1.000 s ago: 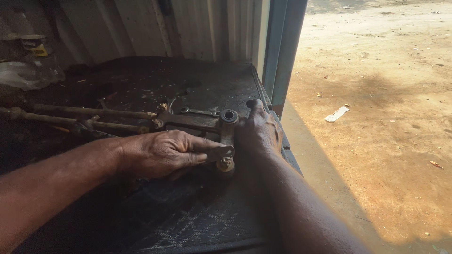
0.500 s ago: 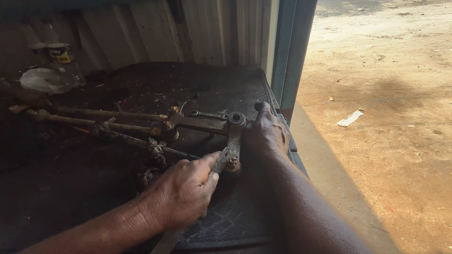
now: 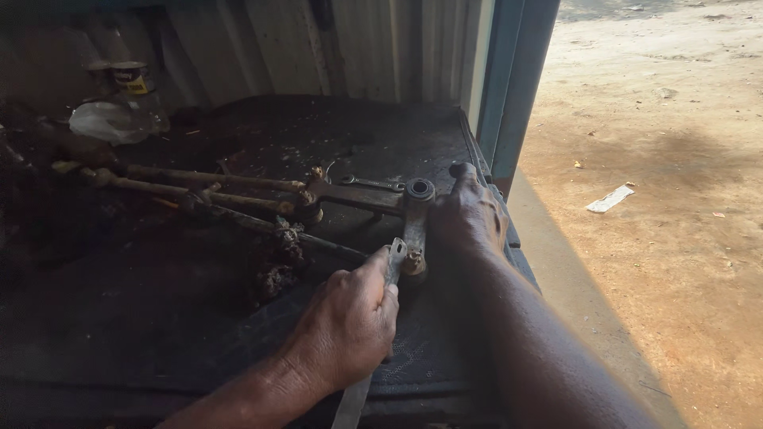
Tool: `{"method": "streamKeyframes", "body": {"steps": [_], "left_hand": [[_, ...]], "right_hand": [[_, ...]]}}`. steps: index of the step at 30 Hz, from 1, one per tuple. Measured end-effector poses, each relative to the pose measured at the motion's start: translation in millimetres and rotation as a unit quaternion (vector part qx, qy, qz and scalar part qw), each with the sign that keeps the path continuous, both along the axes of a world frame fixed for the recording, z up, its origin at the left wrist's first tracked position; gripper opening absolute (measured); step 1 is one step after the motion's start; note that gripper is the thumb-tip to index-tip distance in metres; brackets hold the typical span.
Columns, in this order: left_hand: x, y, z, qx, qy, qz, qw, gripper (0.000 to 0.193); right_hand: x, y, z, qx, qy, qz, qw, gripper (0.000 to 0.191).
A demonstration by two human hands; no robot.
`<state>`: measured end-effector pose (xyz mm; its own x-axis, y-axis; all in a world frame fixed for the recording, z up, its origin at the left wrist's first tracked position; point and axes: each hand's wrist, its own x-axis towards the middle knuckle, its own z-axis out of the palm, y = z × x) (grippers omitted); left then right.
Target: The person uses a flat metal scraper to remove rust and debris from a cylindrical metal part. They repeatedly scrape the surface, rotate the part, and clear away the loosened material by hand.
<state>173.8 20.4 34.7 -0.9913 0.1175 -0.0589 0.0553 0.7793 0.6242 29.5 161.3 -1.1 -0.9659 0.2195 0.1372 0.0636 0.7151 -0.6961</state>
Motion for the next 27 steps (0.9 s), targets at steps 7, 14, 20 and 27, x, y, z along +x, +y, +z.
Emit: {"method": "streamKeyframes", "body": {"steps": [7,14,20,27], "left_hand": [[-13.7,0.3,5.2,-0.069,0.040,-0.024,0.997,0.037],[-0.6,-12.4,-13.4,0.122,0.004,0.039,0.992,0.058],[-12.4,2.0,-16.2,0.043,0.053,-0.007,0.998,0.054],[-10.8,9.2,0.0,0.065,-0.006,0.007,0.998,0.040]], "right_hand": [[7.3,-2.2,5.9,-0.011,0.006,-0.008,1.000,0.056],[0.3,-0.1,4.3,0.003,-0.018,-0.015,1.000,0.057],[0.5,0.2,2.8,0.013,-0.009,-0.012,1.000,0.057],[4.7,-1.6,4.5,-0.012,-0.004,-0.021,1.000,0.058]]}}
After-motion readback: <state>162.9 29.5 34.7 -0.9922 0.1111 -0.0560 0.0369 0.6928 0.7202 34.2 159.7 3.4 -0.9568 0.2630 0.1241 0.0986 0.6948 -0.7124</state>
